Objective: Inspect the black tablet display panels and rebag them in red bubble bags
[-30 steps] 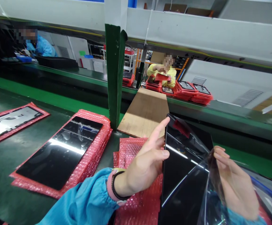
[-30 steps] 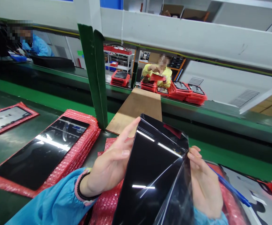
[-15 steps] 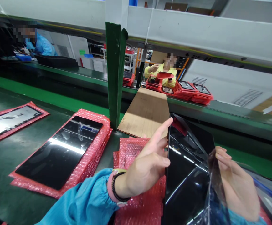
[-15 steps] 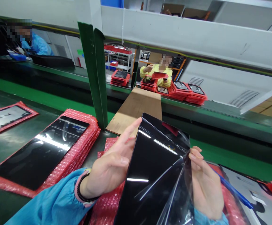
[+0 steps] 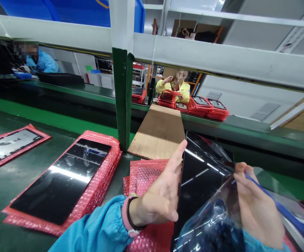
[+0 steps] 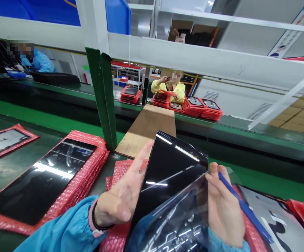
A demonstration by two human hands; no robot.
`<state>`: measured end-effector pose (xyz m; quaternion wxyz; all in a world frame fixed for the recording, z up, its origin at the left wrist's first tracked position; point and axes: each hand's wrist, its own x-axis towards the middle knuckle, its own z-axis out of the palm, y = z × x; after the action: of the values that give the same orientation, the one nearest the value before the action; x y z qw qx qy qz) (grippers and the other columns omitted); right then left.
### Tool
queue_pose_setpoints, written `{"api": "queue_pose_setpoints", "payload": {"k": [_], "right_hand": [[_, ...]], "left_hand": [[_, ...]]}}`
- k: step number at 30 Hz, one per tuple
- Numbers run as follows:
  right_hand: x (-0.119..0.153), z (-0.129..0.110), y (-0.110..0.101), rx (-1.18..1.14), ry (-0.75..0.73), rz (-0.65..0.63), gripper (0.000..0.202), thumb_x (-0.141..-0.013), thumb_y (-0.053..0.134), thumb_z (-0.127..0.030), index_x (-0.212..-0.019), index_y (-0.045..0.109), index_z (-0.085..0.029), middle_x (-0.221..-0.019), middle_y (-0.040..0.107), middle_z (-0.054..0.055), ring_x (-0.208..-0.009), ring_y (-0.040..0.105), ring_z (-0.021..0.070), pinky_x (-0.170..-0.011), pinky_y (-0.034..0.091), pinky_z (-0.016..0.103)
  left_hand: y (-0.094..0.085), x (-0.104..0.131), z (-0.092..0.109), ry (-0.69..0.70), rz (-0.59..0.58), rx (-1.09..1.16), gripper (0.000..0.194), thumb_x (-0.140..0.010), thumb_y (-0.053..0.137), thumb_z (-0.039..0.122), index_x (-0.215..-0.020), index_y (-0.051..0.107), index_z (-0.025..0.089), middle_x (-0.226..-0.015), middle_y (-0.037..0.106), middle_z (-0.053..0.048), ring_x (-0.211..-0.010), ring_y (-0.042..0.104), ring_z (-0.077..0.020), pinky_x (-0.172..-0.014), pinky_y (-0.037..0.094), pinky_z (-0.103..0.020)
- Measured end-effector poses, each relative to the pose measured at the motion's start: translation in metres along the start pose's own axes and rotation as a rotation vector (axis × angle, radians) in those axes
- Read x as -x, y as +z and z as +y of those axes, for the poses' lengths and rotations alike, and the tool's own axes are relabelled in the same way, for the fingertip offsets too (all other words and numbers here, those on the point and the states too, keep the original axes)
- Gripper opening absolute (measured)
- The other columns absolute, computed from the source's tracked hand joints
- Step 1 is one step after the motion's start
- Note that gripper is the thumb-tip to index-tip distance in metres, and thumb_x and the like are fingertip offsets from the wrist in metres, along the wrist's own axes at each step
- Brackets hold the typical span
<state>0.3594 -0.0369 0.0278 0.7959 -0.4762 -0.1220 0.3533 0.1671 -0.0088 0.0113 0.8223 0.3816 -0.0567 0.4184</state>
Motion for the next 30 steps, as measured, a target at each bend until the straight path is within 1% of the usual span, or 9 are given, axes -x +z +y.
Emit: {"api": "queue_pose_setpoints", "payload": {"k": [2,5,8,10,12,15,18,24,30], "right_hand": [[-0.001,0.001,-0.001,-0.091,0.052,0.035,0.044,-0.051,0.066,0.004,-0.085,0.059,-0.023,-0.095,0.069,-0.006,-0.075,0.066,0.0054,-0.06,0.057,0.007],[0.001,0.001,-0.001,-0.105,0.079,0.017,0.044,-0.054,0.066,0.004,-0.086,0.059,-0.025,-0.116,0.068,-0.006,-0.086,0.067,0.0092,-0.059,0.06,0.013],[0.002,0.002,-0.003,-0.082,0.084,-0.019,0.045,-0.051,0.072,0.001,-0.085,0.06,-0.026,-0.127,0.064,-0.008,-0.075,0.066,0.0097,-0.058,0.061,0.017],[0.002,0.003,-0.004,-0.079,0.084,-0.049,0.048,-0.046,0.076,0.001,-0.083,0.06,-0.026,-0.13,0.062,-0.008,-0.066,0.063,0.0083,-0.056,0.061,0.018],[0.002,0.004,-0.005,-0.076,0.076,-0.067,0.051,-0.043,0.077,0.001,-0.084,0.06,-0.026,-0.131,0.062,-0.007,-0.067,0.063,0.0085,-0.056,0.061,0.017],[0.0,0.004,-0.006,-0.059,0.08,-0.071,0.051,-0.045,0.077,0.0,-0.085,0.06,-0.027,-0.131,0.061,-0.007,-0.068,0.064,0.0088,-0.054,0.061,0.017],[-0.001,0.004,-0.007,-0.048,0.081,-0.063,0.049,-0.048,0.076,-0.002,-0.085,0.059,-0.027,-0.13,0.062,-0.007,-0.065,0.063,0.0083,-0.052,0.06,0.017],[-0.002,0.005,-0.01,-0.06,0.077,-0.075,0.051,-0.048,0.076,0.0,-0.087,0.059,-0.027,-0.131,0.062,-0.006,-0.068,0.065,0.0077,-0.057,0.061,0.017],[-0.005,0.006,-0.011,-0.058,0.075,-0.071,0.048,-0.052,0.075,-0.003,-0.089,0.058,-0.027,-0.129,0.064,-0.005,-0.072,0.066,0.0073,-0.061,0.059,0.015]], "left_hand": [[0.001,0.0,0.0,-0.011,0.003,0.009,0.111,-0.049,0.071,0.014,-0.147,0.025,0.037,-0.152,0.035,0.003,-0.145,0.018,-0.0291,-0.117,0.012,-0.043],[0.002,-0.001,-0.001,0.0,-0.017,0.042,0.111,-0.05,0.07,0.013,-0.147,0.025,0.037,-0.152,0.035,0.002,-0.143,0.024,-0.0302,-0.115,0.018,-0.044],[0.002,-0.001,-0.002,0.016,-0.051,0.046,0.11,-0.051,0.069,0.01,-0.147,0.024,0.038,-0.152,0.034,0.001,-0.142,0.027,-0.0296,-0.113,0.023,-0.044],[0.001,0.0,-0.003,0.025,-0.032,0.02,0.11,-0.05,0.069,0.01,-0.147,0.025,0.037,-0.153,0.033,0.001,-0.142,0.026,-0.0293,-0.112,0.025,-0.044],[0.001,0.0,-0.003,0.025,0.002,-0.004,0.11,-0.05,0.07,0.012,-0.147,0.025,0.037,-0.152,0.034,0.0,-0.142,0.026,-0.0308,-0.11,0.029,-0.046],[0.0,0.0,-0.004,-0.019,0.01,-0.002,0.113,-0.049,0.07,0.015,-0.147,0.021,0.04,-0.153,0.032,0.0,-0.138,0.033,-0.0333,-0.105,0.037,-0.047],[0.0,0.0,-0.004,-0.047,-0.006,0.041,0.113,-0.05,0.069,0.012,-0.146,0.02,0.044,-0.154,0.031,0.001,-0.133,0.042,-0.0326,-0.101,0.04,-0.045],[0.001,0.0,-0.005,-0.025,-0.012,0.086,0.107,-0.051,0.068,0.009,-0.144,0.028,0.044,-0.153,0.032,0.003,-0.13,0.045,-0.0313,-0.101,0.04,-0.042],[0.0,0.001,-0.005,-0.007,-0.014,0.067,0.106,-0.054,0.071,0.012,-0.145,0.026,0.044,-0.153,0.032,0.003,-0.13,0.046,-0.0289,-0.102,0.04,-0.039]]}}
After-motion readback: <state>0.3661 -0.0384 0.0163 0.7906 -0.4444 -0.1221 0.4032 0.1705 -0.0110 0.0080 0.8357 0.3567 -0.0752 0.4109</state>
